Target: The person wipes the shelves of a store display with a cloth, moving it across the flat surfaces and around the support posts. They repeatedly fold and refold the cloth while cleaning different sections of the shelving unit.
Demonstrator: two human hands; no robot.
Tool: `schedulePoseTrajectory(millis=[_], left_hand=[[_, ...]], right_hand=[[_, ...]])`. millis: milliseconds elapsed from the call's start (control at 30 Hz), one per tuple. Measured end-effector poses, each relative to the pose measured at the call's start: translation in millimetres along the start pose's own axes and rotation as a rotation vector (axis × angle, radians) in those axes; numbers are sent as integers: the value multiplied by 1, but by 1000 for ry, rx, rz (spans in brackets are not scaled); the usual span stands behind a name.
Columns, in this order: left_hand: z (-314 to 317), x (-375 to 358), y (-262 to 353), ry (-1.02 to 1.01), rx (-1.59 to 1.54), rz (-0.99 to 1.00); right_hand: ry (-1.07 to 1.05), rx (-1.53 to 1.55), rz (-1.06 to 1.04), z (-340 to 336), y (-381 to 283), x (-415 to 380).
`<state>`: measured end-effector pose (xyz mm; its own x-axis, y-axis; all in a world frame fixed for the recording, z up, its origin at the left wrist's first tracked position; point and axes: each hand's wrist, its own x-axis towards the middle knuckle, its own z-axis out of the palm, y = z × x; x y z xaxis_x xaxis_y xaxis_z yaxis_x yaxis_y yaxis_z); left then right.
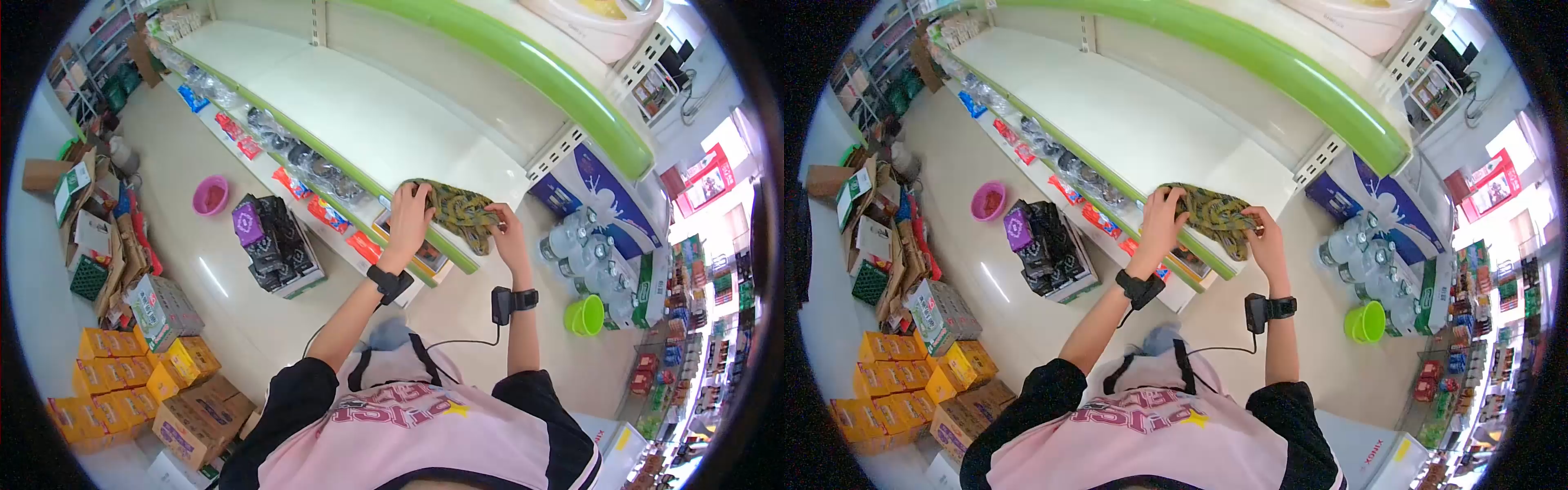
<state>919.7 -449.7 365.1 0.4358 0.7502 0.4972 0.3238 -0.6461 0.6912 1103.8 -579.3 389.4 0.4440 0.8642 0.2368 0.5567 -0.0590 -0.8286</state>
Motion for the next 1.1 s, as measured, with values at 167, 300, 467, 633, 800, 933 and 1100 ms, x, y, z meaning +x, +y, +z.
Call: schedulePoseTrajectory(millis=[167,300,467,633,800,933,1100], left_hand=[[3,7,-9,-49,222,57],[-1,14,-9,-171,198,-2],[2,37,-5,-258,294,42],[9,80,-1,-341,148,81],[42,153,13,-304,-168,214],[77,199,41,-145,-361,326],[153,221,40,54,-313,139]], right_hand=[[42,5,106,18,-9,-4],[57,-46,61,18,-1,5],[-192,-107,81,-10,4,34],[-71,-146,77,-41,-1,71],[420,-344,-146,-71,-15,107],[612,-653,-451,-91,-43,138],[629,-980,-481,-112,-37,190]])
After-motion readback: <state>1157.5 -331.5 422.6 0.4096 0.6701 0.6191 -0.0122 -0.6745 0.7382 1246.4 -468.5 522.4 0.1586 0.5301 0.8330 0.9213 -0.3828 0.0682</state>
